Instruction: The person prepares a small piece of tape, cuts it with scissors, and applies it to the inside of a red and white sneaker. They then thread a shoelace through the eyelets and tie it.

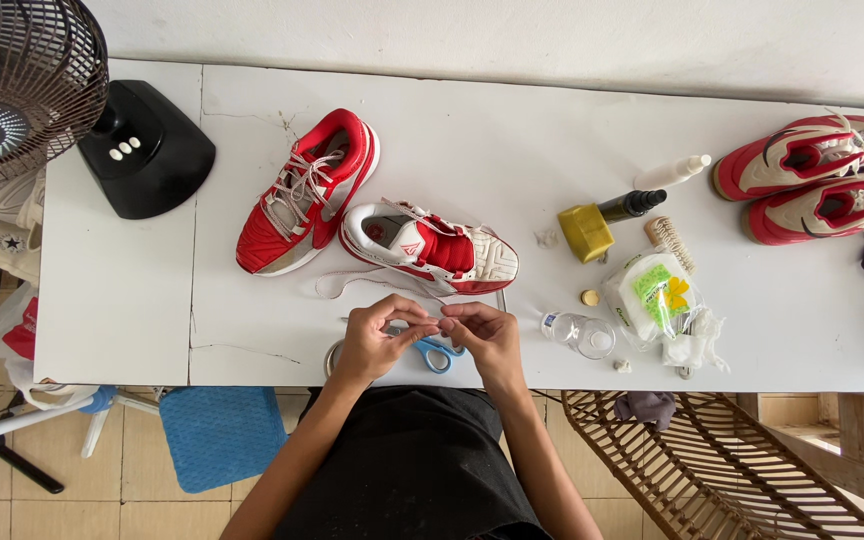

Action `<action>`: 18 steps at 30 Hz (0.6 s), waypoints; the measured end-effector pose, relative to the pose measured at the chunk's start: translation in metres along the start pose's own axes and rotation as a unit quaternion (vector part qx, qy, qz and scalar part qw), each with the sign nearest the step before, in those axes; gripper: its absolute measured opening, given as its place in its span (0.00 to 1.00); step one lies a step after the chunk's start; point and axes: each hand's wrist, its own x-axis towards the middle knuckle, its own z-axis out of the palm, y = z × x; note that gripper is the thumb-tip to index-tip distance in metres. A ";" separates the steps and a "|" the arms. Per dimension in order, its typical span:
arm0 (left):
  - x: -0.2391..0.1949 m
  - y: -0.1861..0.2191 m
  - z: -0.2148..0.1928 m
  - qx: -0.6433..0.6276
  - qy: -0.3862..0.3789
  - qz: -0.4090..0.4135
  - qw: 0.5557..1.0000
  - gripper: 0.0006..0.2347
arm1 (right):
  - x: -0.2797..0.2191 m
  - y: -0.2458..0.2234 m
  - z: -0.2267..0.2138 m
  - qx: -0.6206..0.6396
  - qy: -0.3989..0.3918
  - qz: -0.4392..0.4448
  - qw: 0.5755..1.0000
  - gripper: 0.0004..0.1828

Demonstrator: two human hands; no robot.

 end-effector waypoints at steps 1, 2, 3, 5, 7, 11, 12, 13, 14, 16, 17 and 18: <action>0.000 0.002 0.000 0.000 0.000 -0.001 1.000 0.09 | 0.001 0.004 -0.004 0.000 0.000 0.001 1.000 0.10; 0.000 0.003 0.000 0.002 -0.006 0.011 1.000 0.09 | 0.003 0.007 -0.007 0.008 -0.007 0.006 1.000 0.10; 0.001 0.005 -0.001 0.005 -0.013 0.023 1.000 0.09 | 0.005 0.010 -0.011 0.016 -0.014 0.011 1.000 0.10; 0.004 0.012 0.000 -0.018 -0.016 0.011 1.000 0.12 | 0.006 0.010 -0.010 0.018 -0.010 -0.006 1.000 0.11; 0.005 0.006 0.001 -0.041 -0.019 -0.002 0.999 0.14 | 0.006 0.011 -0.010 0.019 -0.005 -0.023 1.000 0.11; 0.003 -0.011 0.001 -0.125 -0.019 -0.057 0.990 0.16 | 0.008 0.008 -0.007 -0.017 -0.006 -0.079 0.997 0.11; 0.003 -0.010 0.001 -0.136 -0.023 -0.064 0.988 0.13 | 0.008 0.006 -0.006 -0.034 -0.003 -0.097 0.995 0.12; 0.003 -0.010 0.001 -0.136 -0.023 -0.065 0.988 0.13 | 0.008 0.004 -0.006 -0.034 -0.004 -0.096 0.995 0.12; 0.003 -0.009 0.001 -0.124 -0.019 -0.066 0.990 0.12 | 0.007 0.002 -0.006 -0.055 -0.002 -0.102 0.993 0.11; 0.005 -0.003 -0.001 -0.111 -0.014 -0.065 0.992 0.10 | 0.007 -0.004 -0.003 -0.075 -0.002 -0.110 0.991 0.11; 0.005 0.003 -0.001 -0.064 -0.025 -0.051 0.996 0.09 | 0.007 -0.008 -0.002 -0.088 -0.014 -0.100 0.991 0.10; 0.006 0.009 -0.002 -0.016 -0.037 -0.037 0.999 0.07 | 0.006 -0.012 -0.001 -0.100 -0.026 -0.091 0.990 0.10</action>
